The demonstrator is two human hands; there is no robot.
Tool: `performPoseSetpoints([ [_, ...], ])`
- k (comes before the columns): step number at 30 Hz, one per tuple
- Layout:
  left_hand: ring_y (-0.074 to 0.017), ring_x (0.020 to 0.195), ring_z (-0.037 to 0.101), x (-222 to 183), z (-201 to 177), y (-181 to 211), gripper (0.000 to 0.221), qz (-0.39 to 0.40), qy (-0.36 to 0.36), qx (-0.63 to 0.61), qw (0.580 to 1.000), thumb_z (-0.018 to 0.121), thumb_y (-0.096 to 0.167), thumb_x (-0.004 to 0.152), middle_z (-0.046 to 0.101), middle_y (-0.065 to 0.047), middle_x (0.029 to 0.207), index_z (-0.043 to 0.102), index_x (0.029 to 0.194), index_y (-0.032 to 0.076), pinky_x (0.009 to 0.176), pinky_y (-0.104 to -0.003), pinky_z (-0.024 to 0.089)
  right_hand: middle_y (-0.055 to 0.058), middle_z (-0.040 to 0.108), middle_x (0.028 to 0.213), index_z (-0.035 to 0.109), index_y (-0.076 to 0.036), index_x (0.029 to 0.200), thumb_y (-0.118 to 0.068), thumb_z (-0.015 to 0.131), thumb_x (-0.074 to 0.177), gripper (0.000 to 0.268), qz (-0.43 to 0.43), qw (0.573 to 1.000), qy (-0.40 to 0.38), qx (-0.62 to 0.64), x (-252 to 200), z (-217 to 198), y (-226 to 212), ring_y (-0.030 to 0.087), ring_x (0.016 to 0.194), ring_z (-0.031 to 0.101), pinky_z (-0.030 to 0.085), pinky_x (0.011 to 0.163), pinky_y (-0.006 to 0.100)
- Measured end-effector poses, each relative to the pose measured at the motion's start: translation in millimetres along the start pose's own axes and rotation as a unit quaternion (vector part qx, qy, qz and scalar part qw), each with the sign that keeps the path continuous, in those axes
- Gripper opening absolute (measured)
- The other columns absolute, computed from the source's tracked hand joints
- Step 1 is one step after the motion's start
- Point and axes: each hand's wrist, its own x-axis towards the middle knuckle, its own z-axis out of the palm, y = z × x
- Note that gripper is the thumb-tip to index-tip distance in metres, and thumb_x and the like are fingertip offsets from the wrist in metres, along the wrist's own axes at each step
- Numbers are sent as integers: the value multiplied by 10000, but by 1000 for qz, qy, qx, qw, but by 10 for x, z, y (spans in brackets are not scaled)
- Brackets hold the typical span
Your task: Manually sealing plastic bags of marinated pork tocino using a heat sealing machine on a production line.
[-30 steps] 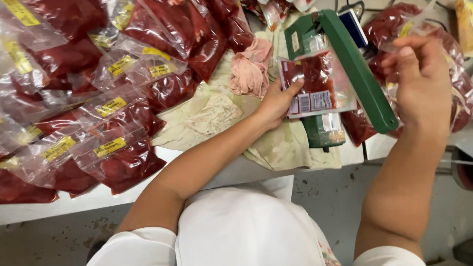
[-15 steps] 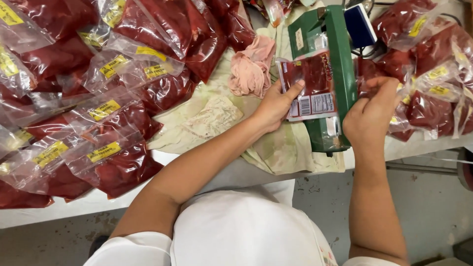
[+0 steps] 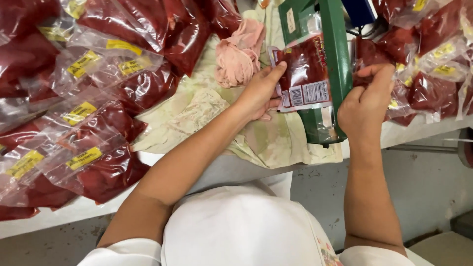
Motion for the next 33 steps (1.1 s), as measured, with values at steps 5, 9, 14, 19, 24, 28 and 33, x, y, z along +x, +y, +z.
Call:
performPoseSetpoints([
  [5,-236,801,716,78,-63,-19,363,11,-15,-30,999,594,419,937,741,-115,1015,563,1161,135,712,-401,637,190,472,1065,424,19,1066,113,287,830,288,7,1000,0,-4,9,12,27,318,972,411,348,835,440],
  [9,-241,748,728,114,-89,-26,328,16,-39,-53,998,609,414,941,753,-128,954,600,1100,127,642,-417,645,194,474,1065,422,18,1059,114,289,814,295,2,1000,3,-5,9,13,15,324,972,406,335,851,449],
  [14,-223,766,725,47,-75,21,437,5,-34,-51,998,607,429,925,762,-97,990,665,1234,126,647,-386,630,186,481,1062,426,15,1065,103,290,836,281,4,1000,0,-9,-1,14,17,317,967,402,327,859,445],
  [19,-223,712,720,71,-92,-11,416,12,-49,-63,997,607,421,934,760,-116,954,662,1203,108,570,-373,624,181,483,1063,431,13,1068,102,284,812,308,8,1000,-1,-11,-7,8,-12,310,966,400,331,856,435],
  [24,-227,710,721,42,-76,28,431,8,-45,-59,997,597,414,941,761,-125,959,653,1236,106,571,-376,626,177,483,1056,426,8,1062,99,278,816,301,14,1000,-2,-10,4,12,-4,308,955,391,329,846,436],
  [28,-228,731,720,60,-57,31,436,6,-38,-53,998,598,425,933,759,-116,962,665,1224,108,606,-389,630,184,472,1057,427,26,1058,117,287,829,284,-2,1000,0,12,21,25,36,306,956,437,372,854,416],
  [33,-164,759,685,37,33,-7,380,11,-13,-20,1000,638,459,874,712,-51,915,558,1095,160,645,-359,621,194,479,1049,421,17,1082,115,305,840,286,-7,1000,-10,6,50,-51,14,314,964,449,375,847,429],
])
